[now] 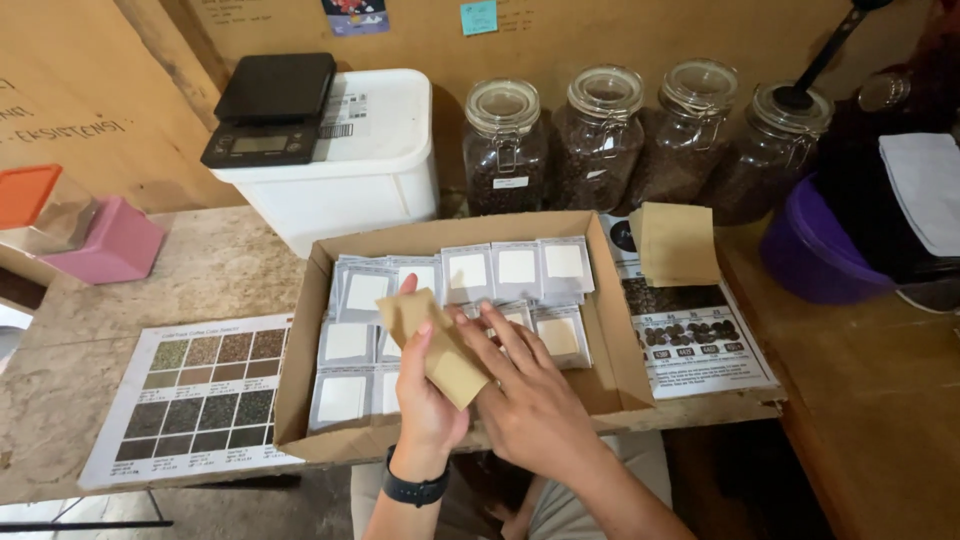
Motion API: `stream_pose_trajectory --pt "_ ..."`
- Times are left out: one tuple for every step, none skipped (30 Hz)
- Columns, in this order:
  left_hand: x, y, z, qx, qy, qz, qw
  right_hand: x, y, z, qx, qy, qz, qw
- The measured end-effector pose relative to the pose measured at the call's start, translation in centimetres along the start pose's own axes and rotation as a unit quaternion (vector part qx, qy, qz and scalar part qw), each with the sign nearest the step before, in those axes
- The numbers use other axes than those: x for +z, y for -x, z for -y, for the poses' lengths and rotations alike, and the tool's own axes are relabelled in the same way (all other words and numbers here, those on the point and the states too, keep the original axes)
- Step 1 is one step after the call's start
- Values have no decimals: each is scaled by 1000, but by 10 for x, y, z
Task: The person folds small paper envelopes and arranges them inside a cardboard box. They pick up individual envelopes, fold the top edges by hand, and place them in organized rows.
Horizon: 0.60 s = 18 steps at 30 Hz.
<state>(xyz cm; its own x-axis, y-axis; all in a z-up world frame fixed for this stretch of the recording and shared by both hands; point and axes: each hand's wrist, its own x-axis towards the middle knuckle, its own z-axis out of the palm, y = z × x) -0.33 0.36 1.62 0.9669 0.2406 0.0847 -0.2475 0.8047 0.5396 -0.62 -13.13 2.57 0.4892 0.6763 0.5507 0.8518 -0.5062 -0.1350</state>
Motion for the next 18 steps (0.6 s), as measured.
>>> stream_pose_trajectory --pt "-3 -1 2 1 -1 1 1000 1 -1 -1 -1 0 -2 1000" --pt "-5 -3 3 -8 -13 -14 1000 2 -1 -1 2 9 7 1000" --pt "-9 -1 5 -17 -25 -31 999 4 0 0 5 15 18 1000" --pt "-8 0 4 -17 -25 -33 999 3 0 1 5 14 18 1000" --pt "-7 0 4 -11 -17 -23 1000 1 -1 2 8 20 5 1000" --pt "-5 -1 3 -6 -10 -12 1000 0 -2 3 11 26 -8 1000" --pt "-4 -1 3 -6 -10 -12 1000 0 -2 2 11 26 -8 1000" --pt "-3 -1 3 -15 -7 -19 1000 1 -2 2 11 25 -12 1000" --pt "-2 0 2 -23 -4 -27 999 2 -2 2 9 23 -16 1000" --pt "-4 -1 4 -22 -4 -27 999 2 -1 1 8 23 -16 1000" --pt "-6 0 5 -18 -6 -19 1000 1 -1 1 8 15 -26 1000" --pt "-8 0 5 -14 -8 -11 1000 1 -1 2 8 7 -35 999" --pt "-9 0 6 -10 -7 -13 1000 3 0 1 4 5 -34 999" --pt "-9 -1 6 -19 -2 -25 1000 5 1 0 9 7 -43 999" --pt "-10 -2 7 -29 3 -36 999 6 2 -1 14 10 -53 998" --pt "-8 -2 5 -26 4 -37 999 7 2 -2 11 9 -53 999" --pt "-5 -2 3 -36 -1 -19 999 8 3 -2 23 14 -56 998" --pt "-3 -1 1 -45 -6 0 999 9 3 -3 35 18 -59 997"
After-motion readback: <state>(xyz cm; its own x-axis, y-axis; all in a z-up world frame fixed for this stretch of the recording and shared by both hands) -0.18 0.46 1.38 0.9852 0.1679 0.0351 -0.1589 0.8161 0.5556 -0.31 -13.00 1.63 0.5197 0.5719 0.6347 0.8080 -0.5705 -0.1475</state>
